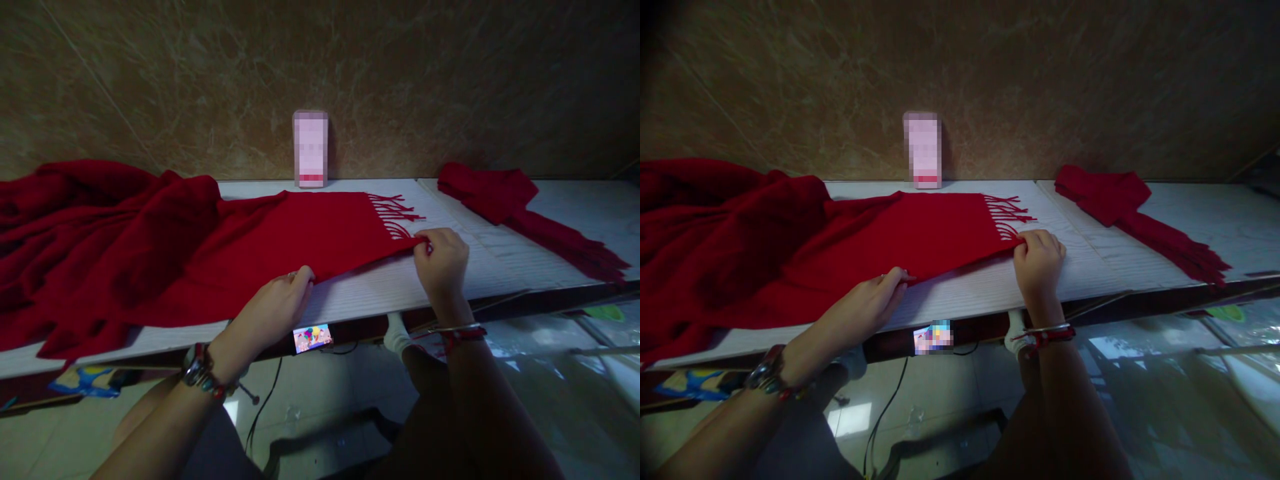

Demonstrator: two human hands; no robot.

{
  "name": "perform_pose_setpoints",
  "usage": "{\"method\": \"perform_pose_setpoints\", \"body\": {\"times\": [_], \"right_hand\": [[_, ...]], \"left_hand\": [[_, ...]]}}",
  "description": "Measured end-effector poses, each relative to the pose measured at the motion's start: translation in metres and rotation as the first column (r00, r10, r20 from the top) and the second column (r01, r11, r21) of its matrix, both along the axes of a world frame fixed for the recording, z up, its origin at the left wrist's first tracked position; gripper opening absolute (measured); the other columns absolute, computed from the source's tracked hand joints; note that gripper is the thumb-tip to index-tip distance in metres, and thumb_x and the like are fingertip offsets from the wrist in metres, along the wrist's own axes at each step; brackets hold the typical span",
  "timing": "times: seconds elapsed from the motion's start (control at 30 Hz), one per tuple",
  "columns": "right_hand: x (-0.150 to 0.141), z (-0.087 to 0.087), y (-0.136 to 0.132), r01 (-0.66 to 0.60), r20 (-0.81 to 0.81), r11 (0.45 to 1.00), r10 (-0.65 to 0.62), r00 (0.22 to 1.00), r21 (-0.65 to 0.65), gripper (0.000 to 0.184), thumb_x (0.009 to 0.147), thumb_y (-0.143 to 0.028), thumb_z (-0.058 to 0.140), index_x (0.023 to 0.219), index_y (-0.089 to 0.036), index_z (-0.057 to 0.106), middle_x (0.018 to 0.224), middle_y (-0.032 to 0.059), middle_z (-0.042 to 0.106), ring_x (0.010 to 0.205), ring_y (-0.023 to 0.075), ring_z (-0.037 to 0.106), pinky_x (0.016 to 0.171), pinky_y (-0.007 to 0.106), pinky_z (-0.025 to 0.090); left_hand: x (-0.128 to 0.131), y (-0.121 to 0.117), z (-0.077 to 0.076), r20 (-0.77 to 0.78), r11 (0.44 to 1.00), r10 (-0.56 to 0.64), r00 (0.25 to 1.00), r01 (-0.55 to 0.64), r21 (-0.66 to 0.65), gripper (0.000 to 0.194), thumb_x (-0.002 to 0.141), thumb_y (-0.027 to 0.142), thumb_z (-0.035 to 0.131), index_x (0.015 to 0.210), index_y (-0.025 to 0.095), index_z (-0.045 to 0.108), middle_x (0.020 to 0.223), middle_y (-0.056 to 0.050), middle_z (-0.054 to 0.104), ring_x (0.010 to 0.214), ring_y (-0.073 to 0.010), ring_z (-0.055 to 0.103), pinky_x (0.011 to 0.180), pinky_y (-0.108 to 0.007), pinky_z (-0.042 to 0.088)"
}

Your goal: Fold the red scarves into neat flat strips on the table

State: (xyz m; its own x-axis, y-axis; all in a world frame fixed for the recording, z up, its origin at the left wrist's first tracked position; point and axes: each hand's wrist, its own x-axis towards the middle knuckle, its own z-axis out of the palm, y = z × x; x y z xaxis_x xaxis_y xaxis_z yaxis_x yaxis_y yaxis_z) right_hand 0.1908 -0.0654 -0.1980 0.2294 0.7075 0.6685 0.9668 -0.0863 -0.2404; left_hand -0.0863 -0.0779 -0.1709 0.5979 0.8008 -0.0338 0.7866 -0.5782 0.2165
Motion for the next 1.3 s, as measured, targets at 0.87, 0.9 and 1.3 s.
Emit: {"method": "perform_pose_setpoints", "body": {"times": [0.87,0.9,1.3], "right_hand": [[0.029,0.006,-0.012,-0.306,-0.073,0.941,0.299,0.952,-0.143,0.031,0.070,-0.007,0.040,0.077,-0.020,0.067,0.083,0.0074,0.067,0.086,0.0222,0.061,0.084,0.037,0.046],[0.021,0.004,-0.010,-0.373,-0.072,0.900,0.366,0.928,-0.227,0.031,0.072,-0.008,0.041,0.081,-0.021,0.068,0.086,0.0068,0.067,0.087,0.0217,0.060,0.084,0.037,0.046],[0.057,-0.006,-0.022,0.242,0.097,0.870,-0.222,0.970,-0.429,0.034,0.079,-0.016,0.045,0.106,-0.017,0.065,0.117,0.0158,0.061,0.103,0.0311,0.057,0.082,0.049,0.043]], "left_hand": [[0.018,0.014,-0.021,-0.148,0.995,0.098,0.984,-0.096,0.021,0.056,0.094,0.051,0.034,0.145,0.026,0.033,0.154,-0.012,0.022,0.140,-0.0383,0.018,0.106,-0.064,0.023],[0.019,0.014,-0.020,-0.154,0.995,0.098,0.983,-0.098,0.011,0.057,0.094,0.052,0.033,0.145,0.027,0.031,0.155,-0.011,0.021,0.141,-0.0390,0.017,0.106,-0.065,0.023],[0.019,0.012,-0.015,-0.190,0.990,0.139,0.972,-0.143,-0.011,0.057,0.094,0.053,0.031,0.146,0.031,0.027,0.156,-0.007,0.019,0.140,-0.0420,0.015,0.102,-0.071,0.022]]}}
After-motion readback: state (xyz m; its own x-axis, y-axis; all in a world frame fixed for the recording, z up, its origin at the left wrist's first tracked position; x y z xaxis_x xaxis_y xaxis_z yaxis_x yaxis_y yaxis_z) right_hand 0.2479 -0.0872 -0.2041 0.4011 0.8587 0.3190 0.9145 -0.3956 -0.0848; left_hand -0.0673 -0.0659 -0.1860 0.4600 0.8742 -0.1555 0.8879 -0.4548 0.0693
